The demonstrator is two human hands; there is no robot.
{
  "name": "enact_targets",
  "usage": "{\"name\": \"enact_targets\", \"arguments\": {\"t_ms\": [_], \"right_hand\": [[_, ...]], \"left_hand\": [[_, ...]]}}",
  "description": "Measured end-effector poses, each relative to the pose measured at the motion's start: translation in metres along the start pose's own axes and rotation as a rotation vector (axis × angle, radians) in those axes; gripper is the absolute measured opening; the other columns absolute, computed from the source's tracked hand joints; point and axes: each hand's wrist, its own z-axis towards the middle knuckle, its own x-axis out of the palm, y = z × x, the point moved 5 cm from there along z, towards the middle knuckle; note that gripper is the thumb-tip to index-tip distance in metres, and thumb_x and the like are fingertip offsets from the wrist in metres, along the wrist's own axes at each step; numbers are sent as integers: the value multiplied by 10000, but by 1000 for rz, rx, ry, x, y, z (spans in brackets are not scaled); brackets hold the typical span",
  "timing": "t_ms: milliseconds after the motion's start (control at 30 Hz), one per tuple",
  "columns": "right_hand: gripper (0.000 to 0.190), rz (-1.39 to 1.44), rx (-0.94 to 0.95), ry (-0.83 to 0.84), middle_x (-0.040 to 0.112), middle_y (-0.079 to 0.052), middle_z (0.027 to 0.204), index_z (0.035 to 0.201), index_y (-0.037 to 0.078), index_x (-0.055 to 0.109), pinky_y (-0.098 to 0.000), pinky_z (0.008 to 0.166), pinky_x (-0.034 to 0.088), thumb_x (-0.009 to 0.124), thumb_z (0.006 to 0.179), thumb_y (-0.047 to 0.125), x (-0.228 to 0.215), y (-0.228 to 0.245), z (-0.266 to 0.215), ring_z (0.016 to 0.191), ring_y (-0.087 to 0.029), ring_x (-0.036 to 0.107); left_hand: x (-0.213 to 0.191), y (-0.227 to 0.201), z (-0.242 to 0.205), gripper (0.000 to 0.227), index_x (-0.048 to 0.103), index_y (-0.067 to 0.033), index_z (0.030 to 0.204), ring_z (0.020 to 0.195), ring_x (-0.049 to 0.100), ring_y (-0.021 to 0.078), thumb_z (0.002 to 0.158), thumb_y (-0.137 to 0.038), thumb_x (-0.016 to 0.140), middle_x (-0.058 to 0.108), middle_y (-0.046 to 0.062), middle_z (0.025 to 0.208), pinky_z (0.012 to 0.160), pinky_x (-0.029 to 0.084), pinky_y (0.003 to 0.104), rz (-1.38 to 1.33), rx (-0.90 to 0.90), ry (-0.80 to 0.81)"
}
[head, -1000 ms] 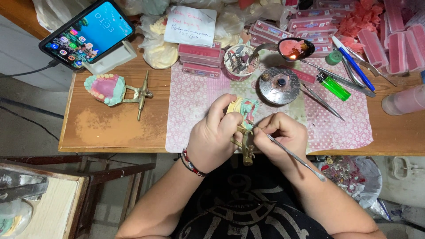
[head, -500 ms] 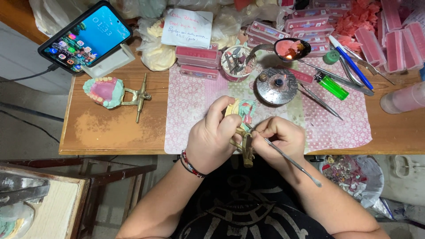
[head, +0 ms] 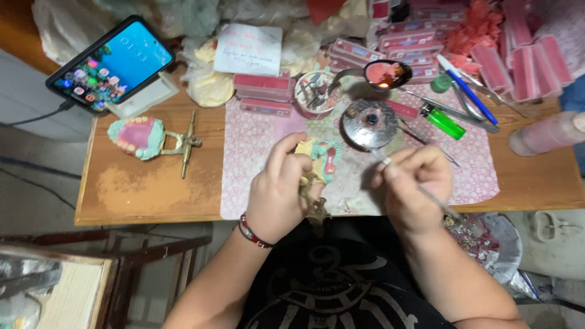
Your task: The person is working on a dental prosthetic mold, using a metal spatula to apply and shape pink wax onto the model. They also use a small bottle to apply liquid to the wax and a lighter to heat a metal tool, likely to smooth or fuse the wax.
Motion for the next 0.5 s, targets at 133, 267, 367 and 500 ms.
{"name": "enact_targets", "arguments": {"t_ms": [133, 267, 367, 500], "right_hand": [[202, -190, 17, -81, 691, -123, 892, 999, 51, 551, -252, 625, 543, 731, 944, -21, -39, 10, 50, 710, -162, 689], [183, -486, 81, 17, 705, -111, 1001, 1115, 31, 693, -264, 803, 605, 785, 966, -26, -60, 19, 107, 874, -178, 690], [130, -711, -8, 157, 709, -126, 1116, 1102, 24, 729, -290, 946, 568, 799, 1000, -16, -55, 27, 130, 1051, -197, 676], [117, -766, 21, 293, 720, -129, 1157, 1081, 27, 735, -321, 1038, 549, 799, 983, 26, -46, 27, 140, 1110, -204, 685]], "left_hand": [[-2, 2, 3, 422, 491, -141, 1027, 1010, 727, 489, 792, -153, 841, 545, 158, 1439, 786, 605, 568, -76, -27, 58], [0, 2, 3, 396, 457, -109, 1073, 1087, 687, 352, 864, -201, 781, 496, 161, 1469, 619, 540, 479, -86, -28, 128], [1, 5, 2, 445, 453, -119, 1081, 1043, 692, 345, 836, -191, 817, 490, 149, 1476, 579, 527, 480, -91, -54, 152], [1, 7, 1, 457, 454, -127, 1077, 1004, 695, 343, 821, -185, 828, 484, 135, 1480, 614, 524, 484, -98, -65, 158]]}}
